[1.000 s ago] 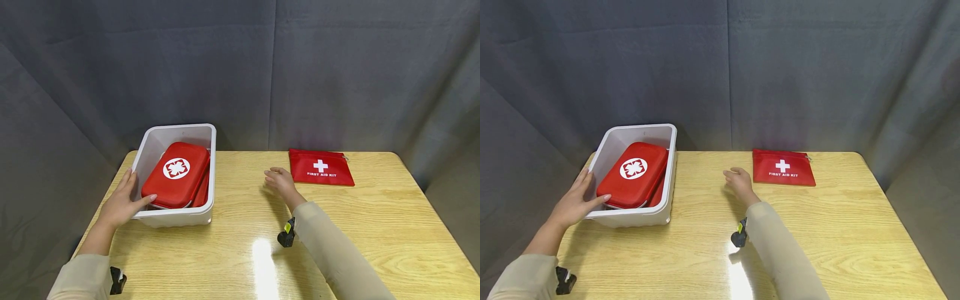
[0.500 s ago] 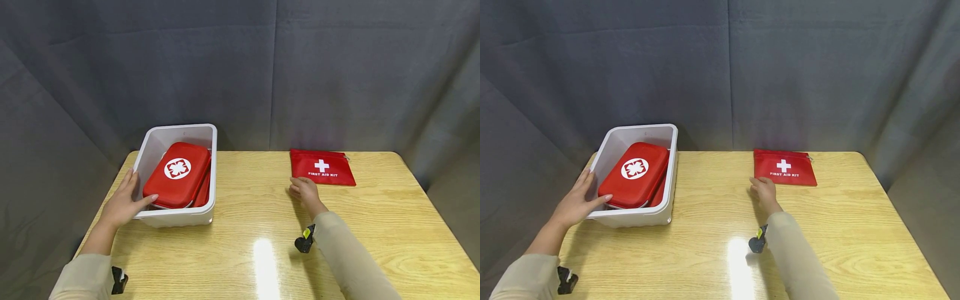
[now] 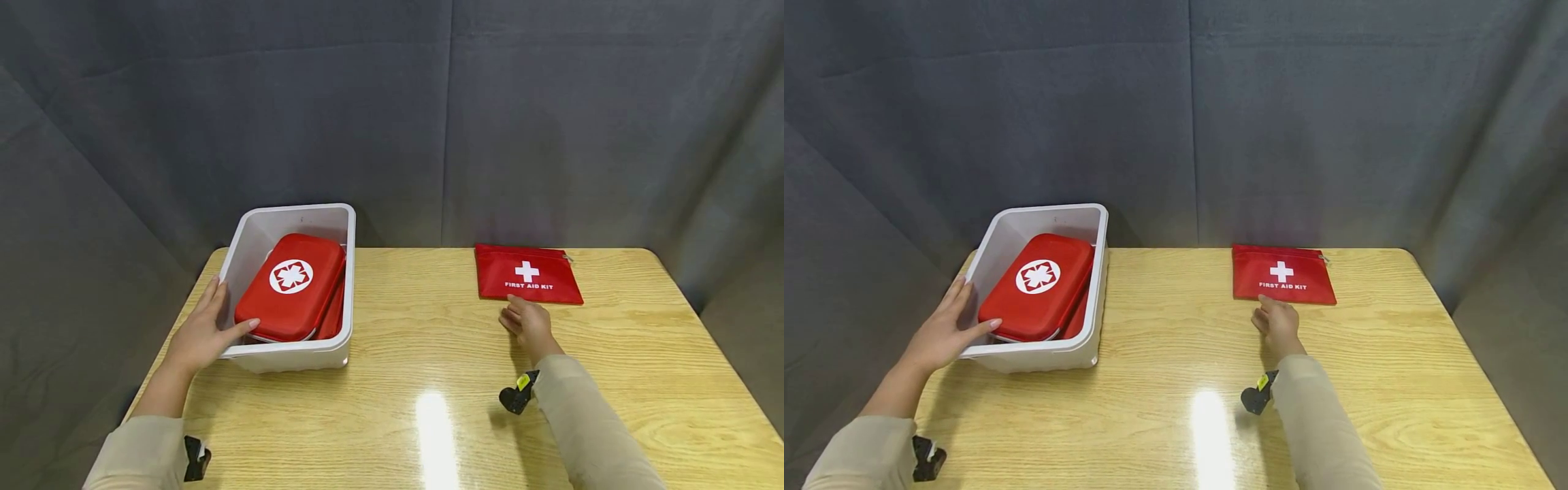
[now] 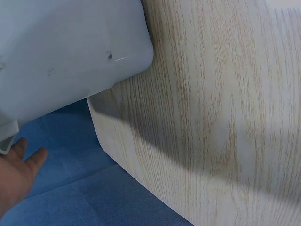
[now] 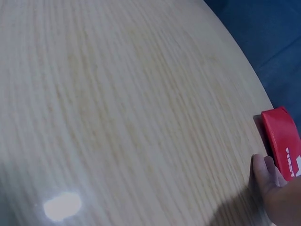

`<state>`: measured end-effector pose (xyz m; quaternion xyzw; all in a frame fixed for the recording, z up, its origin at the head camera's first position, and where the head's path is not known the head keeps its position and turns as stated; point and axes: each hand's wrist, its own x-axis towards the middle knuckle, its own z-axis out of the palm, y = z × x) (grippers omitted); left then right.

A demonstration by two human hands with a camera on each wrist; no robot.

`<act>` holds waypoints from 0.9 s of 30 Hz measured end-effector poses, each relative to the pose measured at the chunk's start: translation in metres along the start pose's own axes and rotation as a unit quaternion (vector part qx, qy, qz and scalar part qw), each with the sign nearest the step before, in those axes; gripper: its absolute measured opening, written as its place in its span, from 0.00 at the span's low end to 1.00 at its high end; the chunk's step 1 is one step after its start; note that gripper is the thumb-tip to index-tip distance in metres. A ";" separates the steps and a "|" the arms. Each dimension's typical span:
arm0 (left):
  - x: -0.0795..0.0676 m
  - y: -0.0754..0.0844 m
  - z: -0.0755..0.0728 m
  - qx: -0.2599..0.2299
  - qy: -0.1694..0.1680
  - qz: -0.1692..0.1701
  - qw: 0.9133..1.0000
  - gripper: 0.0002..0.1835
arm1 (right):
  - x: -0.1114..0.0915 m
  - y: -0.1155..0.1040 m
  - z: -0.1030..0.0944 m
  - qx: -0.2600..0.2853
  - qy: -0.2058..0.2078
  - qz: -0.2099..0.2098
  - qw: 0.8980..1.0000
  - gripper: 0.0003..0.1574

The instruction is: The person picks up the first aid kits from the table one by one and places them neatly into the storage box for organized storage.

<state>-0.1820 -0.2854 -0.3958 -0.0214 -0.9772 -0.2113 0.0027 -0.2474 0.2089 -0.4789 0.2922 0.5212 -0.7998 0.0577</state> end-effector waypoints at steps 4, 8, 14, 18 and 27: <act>0.000 -0.001 0.001 -0.001 0.001 -0.005 1.000 0.51 | 0.004 -0.003 -0.002 0.046 0.021 0.029 0.998 0.40; 0.001 -0.002 0.001 0.000 0.002 -0.008 1.000 0.51 | 0.004 -0.005 0.001 0.098 0.009 0.057 0.993 0.41; 0.000 -0.002 -0.001 0.001 0.003 -0.003 1.000 0.50 | 0.006 -0.009 0.016 0.152 0.028 0.099 0.983 0.33; -0.003 -0.001 -0.005 -0.001 0.003 -0.004 1.000 0.50 | 0.008 -0.011 0.028 0.216 0.062 0.133 0.965 0.31; -0.007 0.000 -0.007 -0.001 0.004 0.000 1.000 0.50 | 0.009 -0.014 0.038 0.279 0.113 0.151 0.942 0.28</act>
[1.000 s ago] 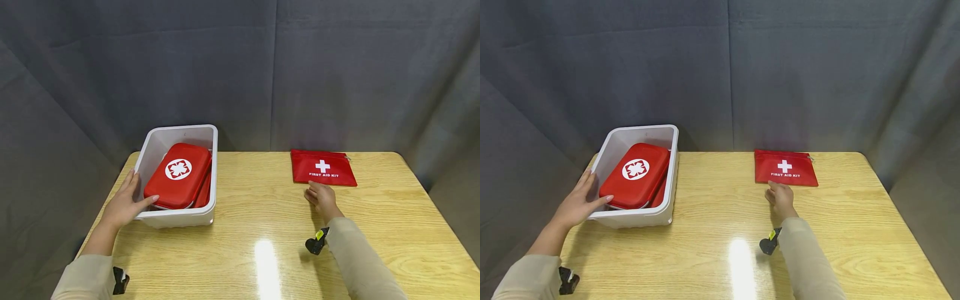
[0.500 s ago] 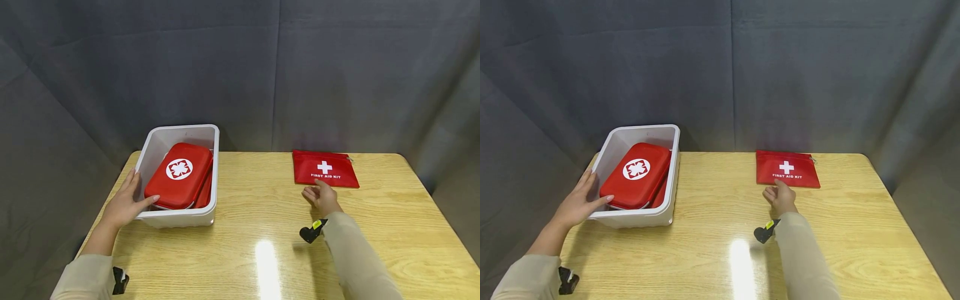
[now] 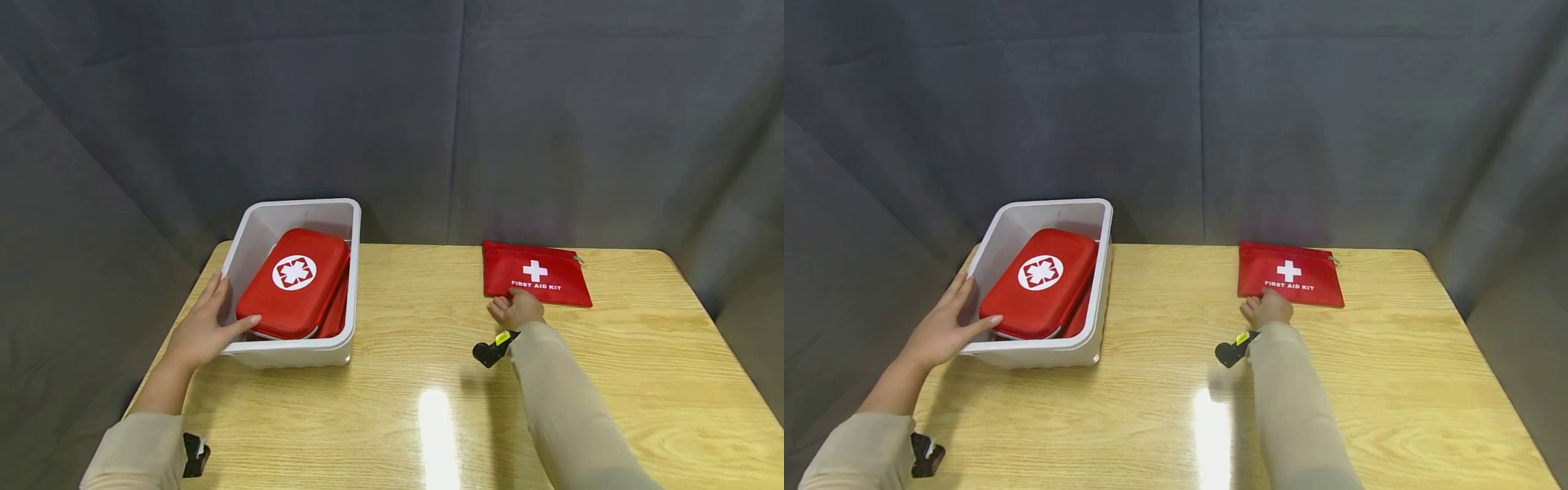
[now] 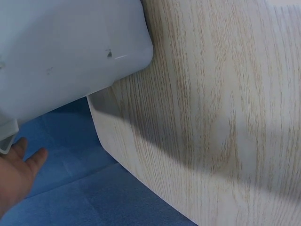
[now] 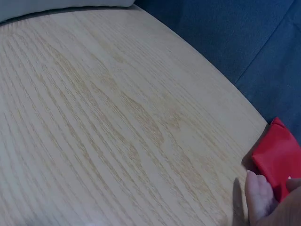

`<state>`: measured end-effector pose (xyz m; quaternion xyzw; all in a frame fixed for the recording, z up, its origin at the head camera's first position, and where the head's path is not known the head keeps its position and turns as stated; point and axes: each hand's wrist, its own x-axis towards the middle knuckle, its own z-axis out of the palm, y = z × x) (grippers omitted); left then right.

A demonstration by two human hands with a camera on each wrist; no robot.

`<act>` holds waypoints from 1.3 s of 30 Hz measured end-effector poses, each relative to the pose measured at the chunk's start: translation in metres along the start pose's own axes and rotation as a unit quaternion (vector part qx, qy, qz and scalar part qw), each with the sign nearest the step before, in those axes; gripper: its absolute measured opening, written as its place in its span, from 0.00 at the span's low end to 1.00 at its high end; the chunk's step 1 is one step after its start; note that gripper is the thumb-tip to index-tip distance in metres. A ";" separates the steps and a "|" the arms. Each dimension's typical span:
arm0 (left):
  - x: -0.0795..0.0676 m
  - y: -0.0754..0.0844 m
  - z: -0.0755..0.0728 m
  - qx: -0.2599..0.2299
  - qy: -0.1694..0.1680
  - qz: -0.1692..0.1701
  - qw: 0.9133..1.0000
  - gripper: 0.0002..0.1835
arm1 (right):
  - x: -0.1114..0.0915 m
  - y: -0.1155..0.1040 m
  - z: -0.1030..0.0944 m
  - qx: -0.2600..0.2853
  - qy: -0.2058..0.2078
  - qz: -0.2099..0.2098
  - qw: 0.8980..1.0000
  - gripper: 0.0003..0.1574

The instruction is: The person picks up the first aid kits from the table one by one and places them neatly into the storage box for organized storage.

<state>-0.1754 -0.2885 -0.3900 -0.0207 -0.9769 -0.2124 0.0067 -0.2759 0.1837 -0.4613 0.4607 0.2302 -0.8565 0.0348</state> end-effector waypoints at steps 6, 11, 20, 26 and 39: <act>-0.001 0.003 0.000 0.002 -0.004 0.005 1.000 0.50 | -0.008 0.001 -0.006 -0.023 0.008 -0.032 0.999 0.25; -0.002 0.004 -0.001 -0.002 -0.007 0.006 1.000 0.50 | -0.002 0.002 -0.009 -0.021 0.036 -0.043 0.998 0.23; 0.000 0.005 0.001 -0.001 -0.007 0.003 1.000 0.50 | 0.004 0.006 -0.017 -0.095 0.046 -0.113 0.988 0.21; 0.004 0.005 0.002 0.001 -0.010 0.004 1.000 0.50 | 0.005 0.006 -0.026 -0.199 0.049 -0.162 0.965 0.19; 0.004 0.002 0.002 0.003 -0.013 -0.004 1.000 0.50 | 0.067 -0.004 -0.051 -0.068 -0.042 -0.208 0.975 0.24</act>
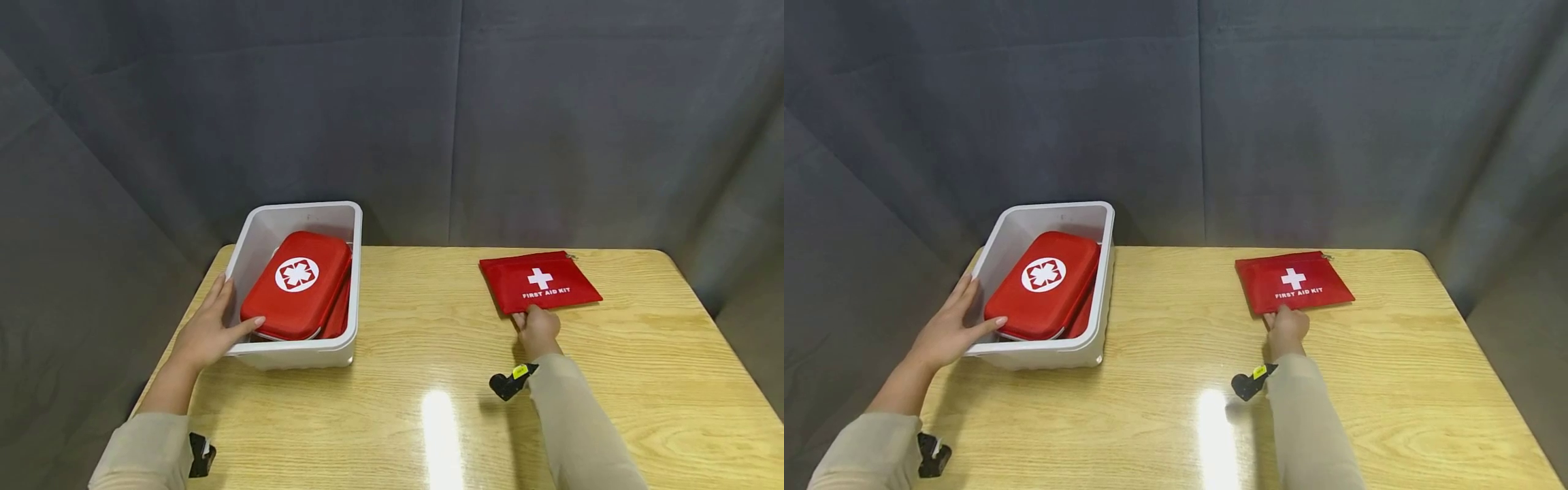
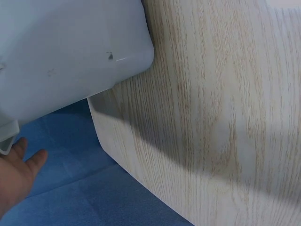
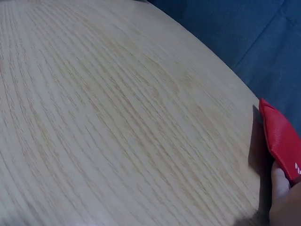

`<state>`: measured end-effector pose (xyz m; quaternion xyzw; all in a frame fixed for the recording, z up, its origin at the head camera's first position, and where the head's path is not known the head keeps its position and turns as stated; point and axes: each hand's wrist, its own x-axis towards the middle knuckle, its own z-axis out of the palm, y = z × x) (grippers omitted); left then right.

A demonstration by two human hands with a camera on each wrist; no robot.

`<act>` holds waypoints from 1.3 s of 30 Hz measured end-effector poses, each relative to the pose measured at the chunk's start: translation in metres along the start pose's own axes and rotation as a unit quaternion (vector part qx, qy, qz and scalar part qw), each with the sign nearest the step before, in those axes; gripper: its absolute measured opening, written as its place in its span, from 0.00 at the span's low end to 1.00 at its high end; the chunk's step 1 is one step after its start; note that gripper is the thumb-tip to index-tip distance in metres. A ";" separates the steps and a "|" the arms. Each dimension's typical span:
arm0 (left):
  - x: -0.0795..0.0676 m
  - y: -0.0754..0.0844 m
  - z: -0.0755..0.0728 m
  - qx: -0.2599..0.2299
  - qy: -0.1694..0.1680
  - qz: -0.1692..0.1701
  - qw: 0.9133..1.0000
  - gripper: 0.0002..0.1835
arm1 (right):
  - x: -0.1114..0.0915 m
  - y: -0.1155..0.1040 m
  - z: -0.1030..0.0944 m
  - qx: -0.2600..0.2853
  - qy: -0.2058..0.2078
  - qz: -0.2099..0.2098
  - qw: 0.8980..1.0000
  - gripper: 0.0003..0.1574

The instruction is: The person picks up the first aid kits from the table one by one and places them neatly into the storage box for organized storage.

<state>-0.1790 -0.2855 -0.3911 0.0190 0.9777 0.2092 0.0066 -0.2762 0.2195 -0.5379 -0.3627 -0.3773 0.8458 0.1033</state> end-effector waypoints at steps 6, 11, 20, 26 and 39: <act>0.003 0.000 0.001 0.000 0.002 0.002 1.000 0.50 | -0.043 -0.025 0.003 0.036 -0.037 0.047 0.998 0.39; 0.004 0.001 0.003 -0.004 -0.001 0.000 1.000 0.50 | -0.055 -0.038 0.000 0.004 -0.068 0.046 0.997 0.46; 0.005 0.000 0.002 0.000 0.003 0.000 1.000 0.50 | -0.061 -0.043 0.007 0.032 -0.100 0.031 0.994 0.45; 0.005 0.000 0.004 -0.004 0.006 0.003 1.000 0.50 | -0.064 -0.045 0.013 0.040 -0.126 0.023 0.991 0.46; 0.008 0.005 0.005 -0.006 0.000 0.001 1.000 0.50 | -0.084 -0.044 0.022 0.053 -0.213 -0.004 0.976 0.42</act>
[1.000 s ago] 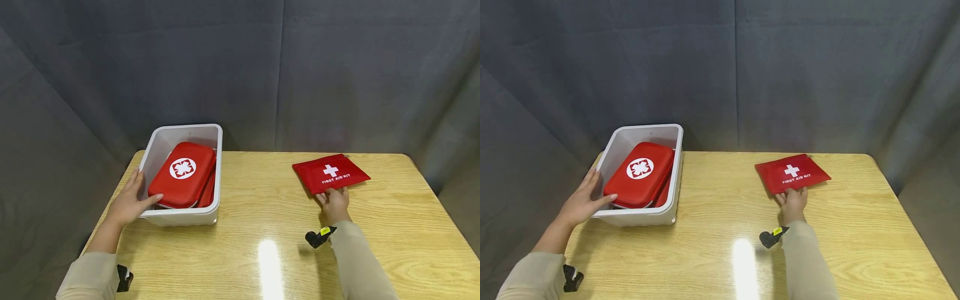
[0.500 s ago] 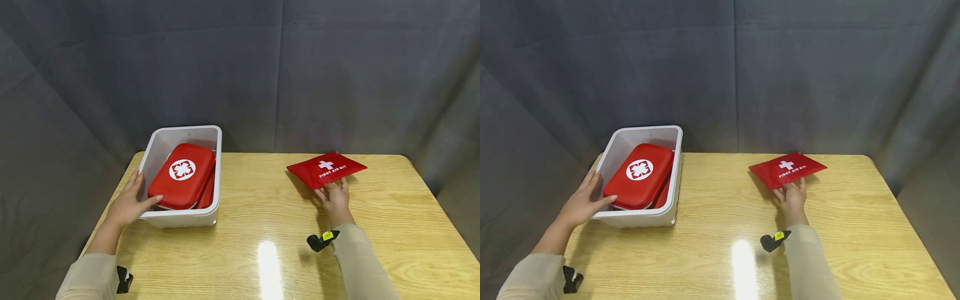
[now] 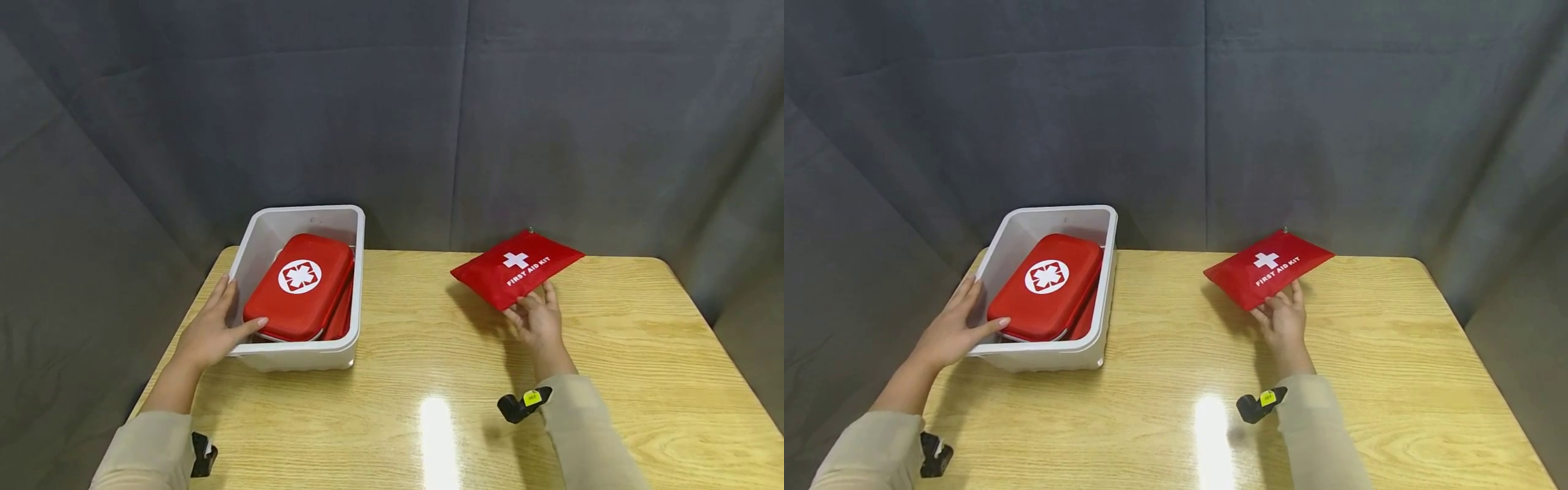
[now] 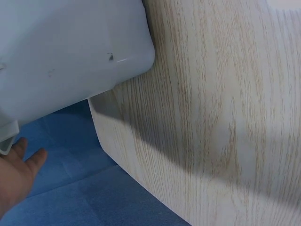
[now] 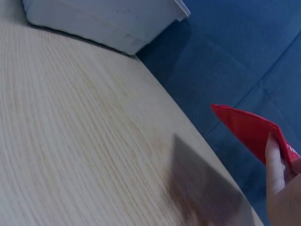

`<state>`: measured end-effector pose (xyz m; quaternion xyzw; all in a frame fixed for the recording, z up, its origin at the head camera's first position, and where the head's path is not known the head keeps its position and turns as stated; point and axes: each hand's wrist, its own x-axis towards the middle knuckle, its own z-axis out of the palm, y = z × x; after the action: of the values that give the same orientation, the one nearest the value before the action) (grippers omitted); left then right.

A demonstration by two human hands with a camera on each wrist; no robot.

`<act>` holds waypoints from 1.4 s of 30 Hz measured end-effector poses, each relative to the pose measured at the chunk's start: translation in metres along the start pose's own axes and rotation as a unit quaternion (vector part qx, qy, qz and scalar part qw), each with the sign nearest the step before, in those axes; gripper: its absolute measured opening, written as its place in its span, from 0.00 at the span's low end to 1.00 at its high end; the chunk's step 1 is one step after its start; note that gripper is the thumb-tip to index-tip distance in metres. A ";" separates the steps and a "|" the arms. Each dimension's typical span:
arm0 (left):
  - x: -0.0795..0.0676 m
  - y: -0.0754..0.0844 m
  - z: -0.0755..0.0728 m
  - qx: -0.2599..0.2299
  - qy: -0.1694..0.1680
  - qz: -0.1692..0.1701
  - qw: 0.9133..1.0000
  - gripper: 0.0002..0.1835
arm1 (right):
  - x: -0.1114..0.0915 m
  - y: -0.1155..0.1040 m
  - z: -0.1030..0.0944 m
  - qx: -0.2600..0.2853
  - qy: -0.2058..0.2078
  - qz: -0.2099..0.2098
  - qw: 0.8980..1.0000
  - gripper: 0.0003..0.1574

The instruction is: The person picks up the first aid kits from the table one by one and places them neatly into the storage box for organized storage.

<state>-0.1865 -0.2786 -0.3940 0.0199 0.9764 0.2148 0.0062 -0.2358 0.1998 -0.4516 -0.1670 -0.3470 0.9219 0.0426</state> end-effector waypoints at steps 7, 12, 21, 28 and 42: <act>-0.001 -0.001 -0.002 0.002 0.005 0.001 1.000 0.50 | -0.007 0.006 0.009 -0.006 -0.049 0.006 0.999 0.42; -0.002 -0.002 -0.001 0.004 0.005 -0.002 1.000 0.50 | -0.011 0.009 0.022 -0.006 -0.098 -0.002 0.995 0.41; -0.002 -0.002 -0.001 0.004 0.007 0.000 1.000 0.50 | -0.019 0.015 0.043 0.015 -0.153 -0.011 0.988 0.38; -0.001 -0.001 0.000 0.000 0.004 0.000 1.000 0.50 | -0.022 0.022 0.051 0.009 -0.153 0.002 0.988 0.39; -0.001 0.001 -0.001 -0.001 0.003 0.001 1.000 0.50 | -0.030 0.027 0.073 -0.020 -0.177 0.016 0.984 0.41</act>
<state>-0.1857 -0.2783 -0.3934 0.0200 0.9763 0.2156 0.0028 -0.2311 0.1278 -0.4097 -0.0075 -0.3648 0.9303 -0.0373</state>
